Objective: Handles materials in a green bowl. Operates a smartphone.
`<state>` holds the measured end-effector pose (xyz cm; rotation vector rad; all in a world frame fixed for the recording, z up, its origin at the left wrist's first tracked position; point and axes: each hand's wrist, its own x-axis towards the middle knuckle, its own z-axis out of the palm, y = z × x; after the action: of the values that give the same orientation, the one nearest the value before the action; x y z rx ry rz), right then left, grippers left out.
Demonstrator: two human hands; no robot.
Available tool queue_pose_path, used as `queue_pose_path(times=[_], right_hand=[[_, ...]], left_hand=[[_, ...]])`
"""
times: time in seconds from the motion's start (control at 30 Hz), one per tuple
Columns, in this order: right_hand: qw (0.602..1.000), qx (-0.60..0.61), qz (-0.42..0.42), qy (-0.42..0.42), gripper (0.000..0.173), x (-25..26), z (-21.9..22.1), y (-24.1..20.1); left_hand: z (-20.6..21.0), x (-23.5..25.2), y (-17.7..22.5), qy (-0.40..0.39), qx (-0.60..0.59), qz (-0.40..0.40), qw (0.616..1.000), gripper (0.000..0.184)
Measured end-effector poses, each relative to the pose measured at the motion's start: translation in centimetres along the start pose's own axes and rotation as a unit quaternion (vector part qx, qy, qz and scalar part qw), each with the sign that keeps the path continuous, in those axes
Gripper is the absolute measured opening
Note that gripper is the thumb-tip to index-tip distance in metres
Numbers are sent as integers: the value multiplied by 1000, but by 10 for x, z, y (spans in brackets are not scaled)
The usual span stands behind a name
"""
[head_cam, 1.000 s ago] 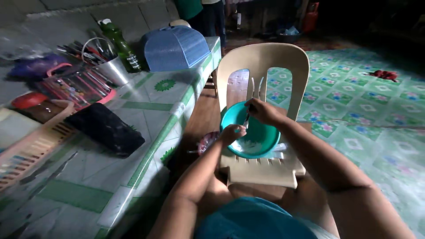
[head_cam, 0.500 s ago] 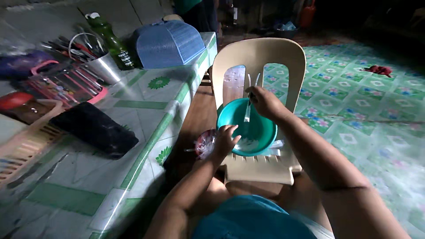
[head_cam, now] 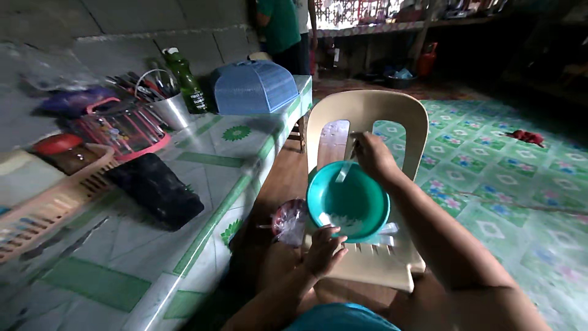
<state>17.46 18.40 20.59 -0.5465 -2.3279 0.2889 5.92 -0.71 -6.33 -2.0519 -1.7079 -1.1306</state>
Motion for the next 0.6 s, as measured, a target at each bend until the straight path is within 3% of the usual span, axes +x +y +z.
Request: queue_pose_path(times=[0.1, 0.3, 0.4, 0.43, 0.5, 0.6], right_hand=[[997, 5, 14, -75, 33, 7, 12, 12], [1000, 6, -1, 21, 33, 7, -8, -9], [988, 14, 45, -145, 36, 7, 9, -2], [986, 21, 49, -161, 37, 9, 8, -2], [986, 24, 63, -151, 38, 12, -6, -13], [998, 16, 42, -51, 37, 13, -24, -24]], left_hand=[[3, -3, 0, 10, 37, 45, 998, 24], [4, -4, 0, 25, 43, 39, 998, 23], [2, -3, 0, 8, 36, 38, 999, 23], [1, -2, 1, 7, 29, 39, 999, 23], [2, -3, 1, 11, 21, 41, 999, 23], [5, -3, -1, 20, 19, 43, 999, 23]])
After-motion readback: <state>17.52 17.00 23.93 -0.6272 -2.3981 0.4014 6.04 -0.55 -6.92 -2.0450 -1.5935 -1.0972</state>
